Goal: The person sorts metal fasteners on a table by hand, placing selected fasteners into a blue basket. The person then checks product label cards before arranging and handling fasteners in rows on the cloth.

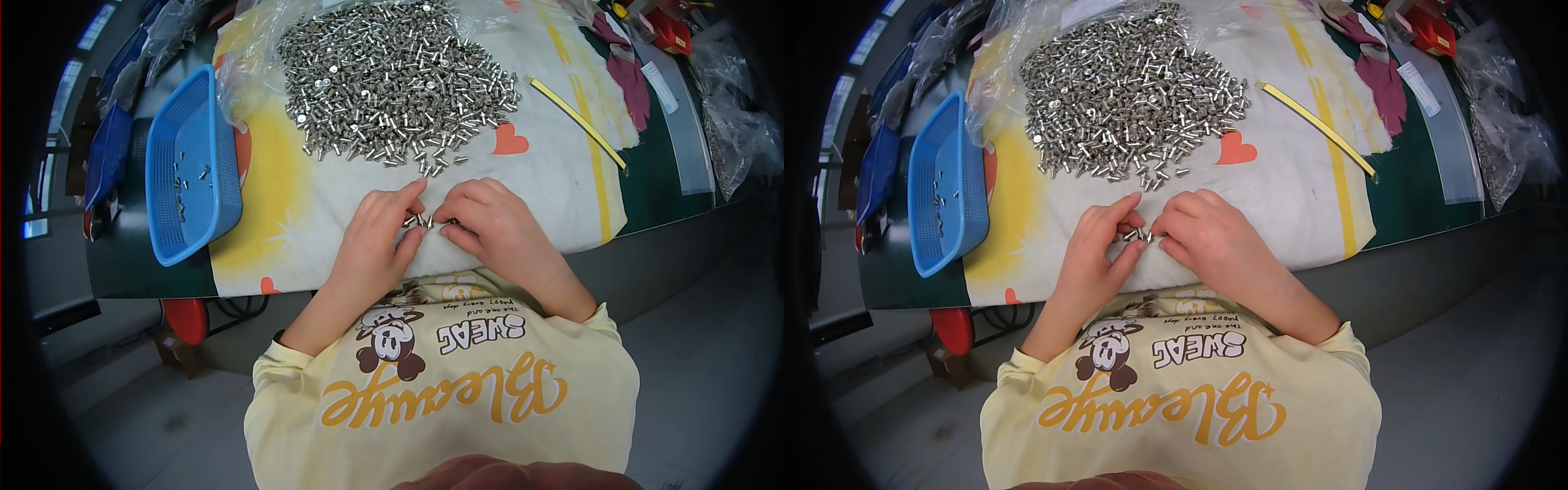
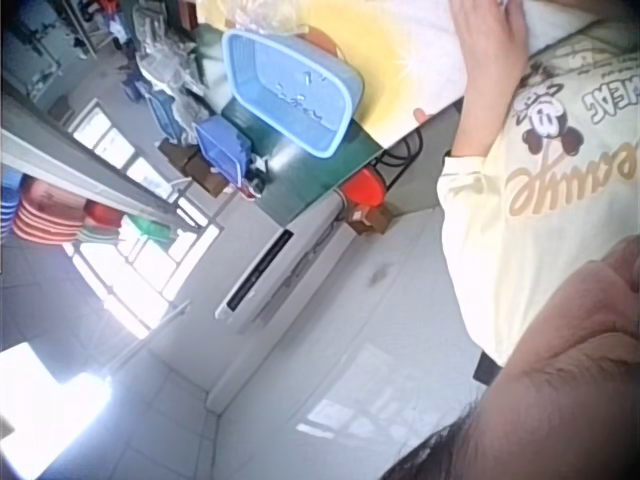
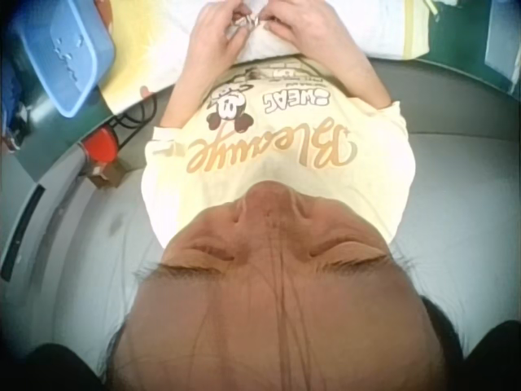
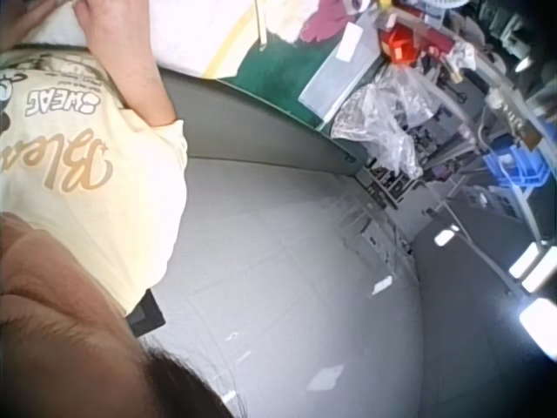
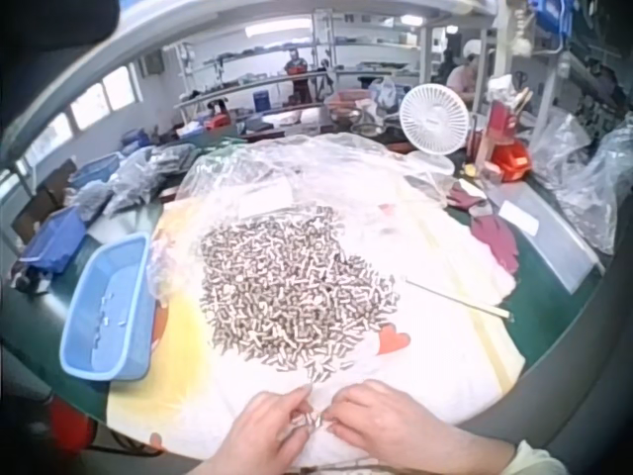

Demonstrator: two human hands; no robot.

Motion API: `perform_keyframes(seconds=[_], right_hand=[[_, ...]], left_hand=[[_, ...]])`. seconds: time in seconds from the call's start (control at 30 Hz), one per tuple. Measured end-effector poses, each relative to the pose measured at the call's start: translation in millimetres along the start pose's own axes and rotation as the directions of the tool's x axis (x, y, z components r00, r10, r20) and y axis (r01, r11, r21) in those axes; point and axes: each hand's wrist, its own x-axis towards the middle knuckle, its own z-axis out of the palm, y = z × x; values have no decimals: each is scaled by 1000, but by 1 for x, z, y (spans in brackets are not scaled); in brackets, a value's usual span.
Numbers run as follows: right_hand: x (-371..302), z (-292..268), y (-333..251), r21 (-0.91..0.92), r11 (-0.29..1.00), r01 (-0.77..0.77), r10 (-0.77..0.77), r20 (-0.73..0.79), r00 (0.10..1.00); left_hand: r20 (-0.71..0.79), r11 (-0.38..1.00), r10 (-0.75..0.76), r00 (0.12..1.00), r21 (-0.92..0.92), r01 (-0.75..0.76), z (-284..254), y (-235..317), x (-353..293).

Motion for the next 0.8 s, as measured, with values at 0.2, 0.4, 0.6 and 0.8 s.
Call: perform_keyframes(seconds=[0.2,0.4,0.6,0.8], right_hand=[[-2,1,-6,70,997,-33,33,-2,999],[-2,-5,0,51,998,-44,42,49,998],[1,2,-1,133,991,8,-7,-8,1000],[-3,-4,-3,6,1000,-2,2,-16,1000]], left_hand=[[7,999,29,1000,29,-29,-2,3,-4],[15,999,1,1000,48,-2,-8,5,-7],[12,999,-32,999,-12,32,-2,3,-7],[8,1000,-25,1000,6,25,-2,2,-7]])
